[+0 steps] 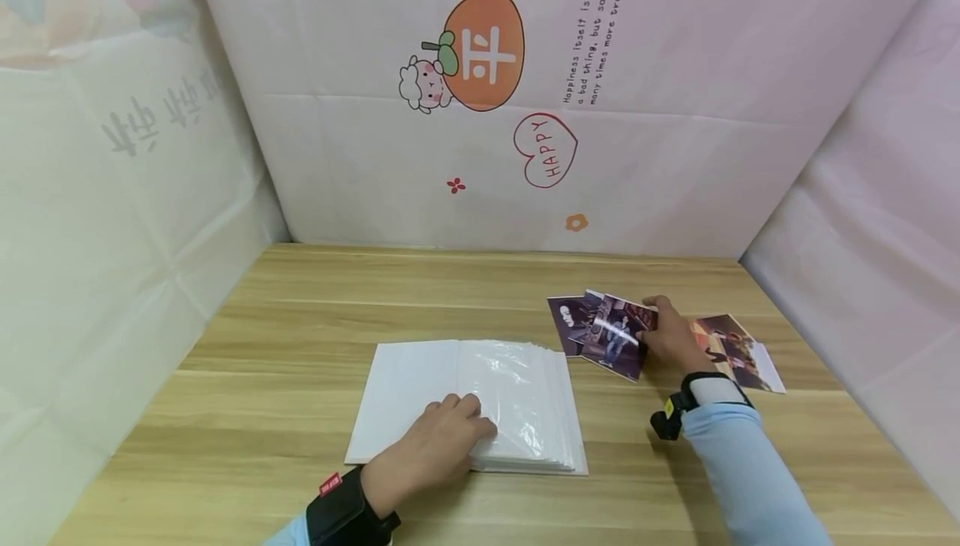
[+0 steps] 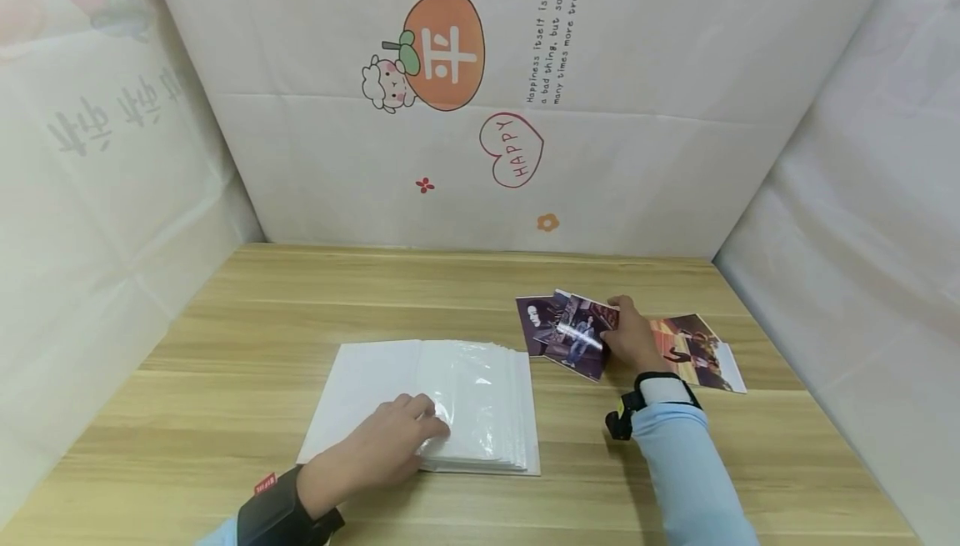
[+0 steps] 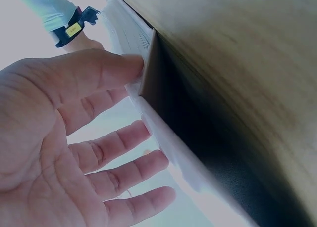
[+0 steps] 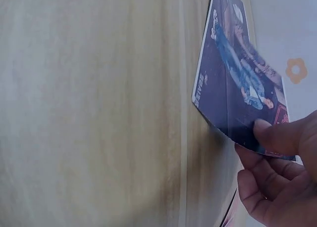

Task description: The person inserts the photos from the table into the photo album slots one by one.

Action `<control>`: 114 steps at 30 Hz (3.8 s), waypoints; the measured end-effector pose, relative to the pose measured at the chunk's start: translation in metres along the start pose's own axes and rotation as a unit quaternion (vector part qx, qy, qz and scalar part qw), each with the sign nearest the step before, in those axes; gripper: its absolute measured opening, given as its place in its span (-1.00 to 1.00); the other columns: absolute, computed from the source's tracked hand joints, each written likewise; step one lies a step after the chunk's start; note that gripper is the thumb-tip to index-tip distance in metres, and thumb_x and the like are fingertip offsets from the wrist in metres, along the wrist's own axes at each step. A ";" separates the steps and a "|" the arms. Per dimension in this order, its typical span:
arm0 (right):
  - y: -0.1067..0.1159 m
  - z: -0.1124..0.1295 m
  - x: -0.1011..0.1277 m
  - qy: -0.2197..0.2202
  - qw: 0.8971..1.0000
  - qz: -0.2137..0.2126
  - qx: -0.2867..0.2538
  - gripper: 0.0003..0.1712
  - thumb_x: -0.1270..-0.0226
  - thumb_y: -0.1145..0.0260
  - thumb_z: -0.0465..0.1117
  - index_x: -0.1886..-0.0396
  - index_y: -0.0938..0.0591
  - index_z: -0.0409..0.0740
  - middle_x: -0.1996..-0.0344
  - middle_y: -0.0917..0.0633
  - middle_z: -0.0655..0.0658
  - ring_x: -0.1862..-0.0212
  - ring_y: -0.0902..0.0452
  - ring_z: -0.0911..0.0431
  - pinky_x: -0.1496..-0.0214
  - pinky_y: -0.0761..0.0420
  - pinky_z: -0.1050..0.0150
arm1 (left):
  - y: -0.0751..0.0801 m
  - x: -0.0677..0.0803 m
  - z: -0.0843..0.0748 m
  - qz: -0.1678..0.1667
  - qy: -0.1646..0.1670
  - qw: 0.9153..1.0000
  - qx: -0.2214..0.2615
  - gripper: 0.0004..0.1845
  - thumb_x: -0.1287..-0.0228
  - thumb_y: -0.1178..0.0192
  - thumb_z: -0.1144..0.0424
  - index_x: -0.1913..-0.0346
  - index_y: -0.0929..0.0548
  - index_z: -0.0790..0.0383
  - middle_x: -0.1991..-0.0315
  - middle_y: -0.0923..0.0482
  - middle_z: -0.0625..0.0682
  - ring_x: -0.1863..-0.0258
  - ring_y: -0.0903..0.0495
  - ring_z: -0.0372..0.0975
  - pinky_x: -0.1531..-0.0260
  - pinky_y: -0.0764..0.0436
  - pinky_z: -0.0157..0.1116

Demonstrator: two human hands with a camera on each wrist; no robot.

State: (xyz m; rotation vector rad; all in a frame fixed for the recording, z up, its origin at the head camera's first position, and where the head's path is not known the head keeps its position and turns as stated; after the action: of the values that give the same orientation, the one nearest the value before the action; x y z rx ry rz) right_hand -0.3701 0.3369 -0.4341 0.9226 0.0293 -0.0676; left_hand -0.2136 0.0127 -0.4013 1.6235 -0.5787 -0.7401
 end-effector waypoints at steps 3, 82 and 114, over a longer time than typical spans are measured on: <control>0.000 0.004 0.001 0.010 1.000 -0.002 0.000 -0.37 -0.15 -0.22 -0.46 -0.20 -0.19 -0.48 -0.03 -0.35 -0.61 0.00 -0.34 -0.36 -0.02 -0.33 -0.16 | -0.001 0.000 0.000 -0.002 0.004 1.000 0.005 -0.64 0.18 -0.34 0.40 0.21 -0.66 0.04 0.34 -0.36 -0.06 0.41 -0.33 -0.22 0.55 -0.32 -0.36; -0.082 0.120 -0.029 0.029 0.951 0.007 -0.309 -0.46 -0.29 -0.10 -0.52 -0.25 -0.30 -0.19 0.25 -0.53 -0.36 0.43 -0.48 0.04 0.41 -0.57 0.02 | -0.010 -0.011 -0.010 0.037 -0.028 0.998 -0.043 -0.66 0.14 -0.44 0.19 0.23 -0.58 -0.02 0.27 -0.44 -0.12 0.25 -0.37 -0.23 0.44 -0.40 -0.33; -0.096 0.130 -0.026 0.040 0.963 0.077 -0.254 -0.43 -0.32 -0.08 -0.51 -0.28 -0.31 -0.07 0.31 -0.48 -0.30 0.46 -0.45 0.00 0.45 -0.57 0.13 | -0.014 -0.012 -0.010 0.054 -0.024 0.997 -0.042 -0.68 0.10 -0.44 0.17 0.24 -0.57 -0.02 0.30 -0.41 -0.14 0.27 -0.36 -0.25 0.46 -0.38 -0.33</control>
State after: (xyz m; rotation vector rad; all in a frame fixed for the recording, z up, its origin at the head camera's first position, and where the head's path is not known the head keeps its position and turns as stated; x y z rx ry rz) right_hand -0.4034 0.1770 -0.4304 0.4099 0.0474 0.1184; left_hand -0.2152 0.0306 -0.4124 1.4873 -0.6565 -0.7151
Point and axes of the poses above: each hand's wrist, its own x-axis away from the middle knuckle, its own y-axis out of the back of the hand, z = x × y, the point moved 9 cm from there along -x, towards the middle knuckle
